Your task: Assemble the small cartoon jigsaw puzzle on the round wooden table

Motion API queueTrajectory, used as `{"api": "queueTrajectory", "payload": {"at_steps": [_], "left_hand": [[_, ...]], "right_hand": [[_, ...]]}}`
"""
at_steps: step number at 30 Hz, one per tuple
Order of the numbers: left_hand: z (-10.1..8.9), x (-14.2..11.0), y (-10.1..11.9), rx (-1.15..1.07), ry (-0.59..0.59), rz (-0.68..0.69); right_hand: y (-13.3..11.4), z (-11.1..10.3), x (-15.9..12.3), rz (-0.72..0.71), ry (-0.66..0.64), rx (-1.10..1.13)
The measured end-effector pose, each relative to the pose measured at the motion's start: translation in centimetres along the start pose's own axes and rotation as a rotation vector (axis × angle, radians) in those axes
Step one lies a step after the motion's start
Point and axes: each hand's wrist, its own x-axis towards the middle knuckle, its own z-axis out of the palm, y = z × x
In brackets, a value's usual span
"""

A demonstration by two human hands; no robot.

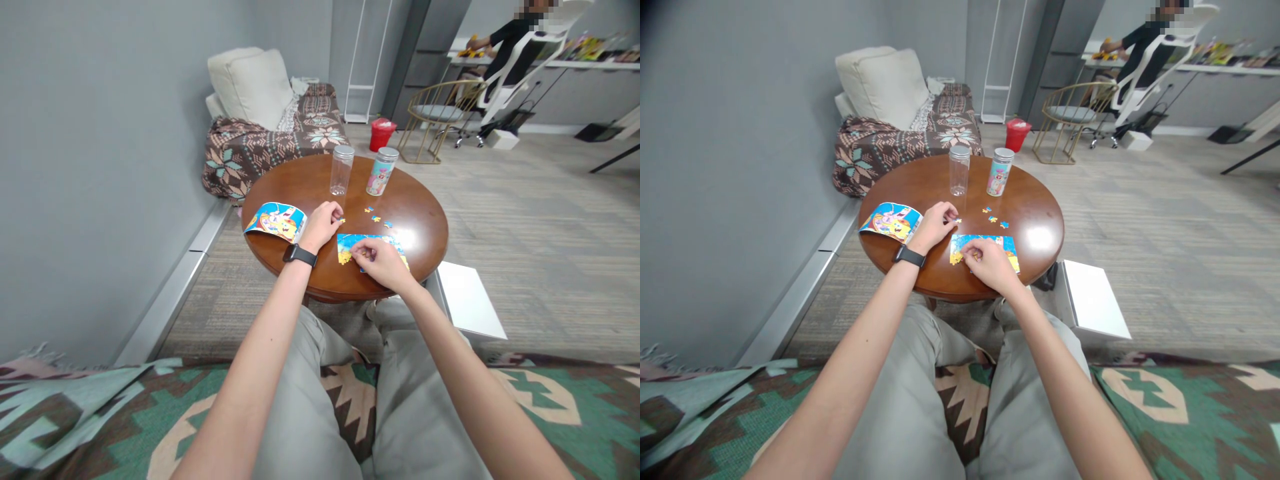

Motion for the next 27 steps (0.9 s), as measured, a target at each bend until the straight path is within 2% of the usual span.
{"api": "queueTrajectory", "payload": {"at_steps": [3, 8, 18, 27], "left_hand": [[0.0, 0.0, 0.1, 0.001, -0.002, -0.003], [0.0, 0.0, 0.0, -0.003, 0.002, -0.008], [0.1, 0.0, -0.1, -0.004, 0.004, 0.004], [0.1, 0.0, 0.0, -0.003, -0.009, -0.013]], "right_hand": [[0.4, 0.1, -0.3, -0.137, 0.033, -0.123], [0.2, -0.2, -0.2, -0.251, -0.043, -0.259], [-0.5, -0.4, 0.5, -0.284, -0.102, -0.261], [-0.8, -0.6, 0.8, -0.257, -0.142, -0.287]]}}
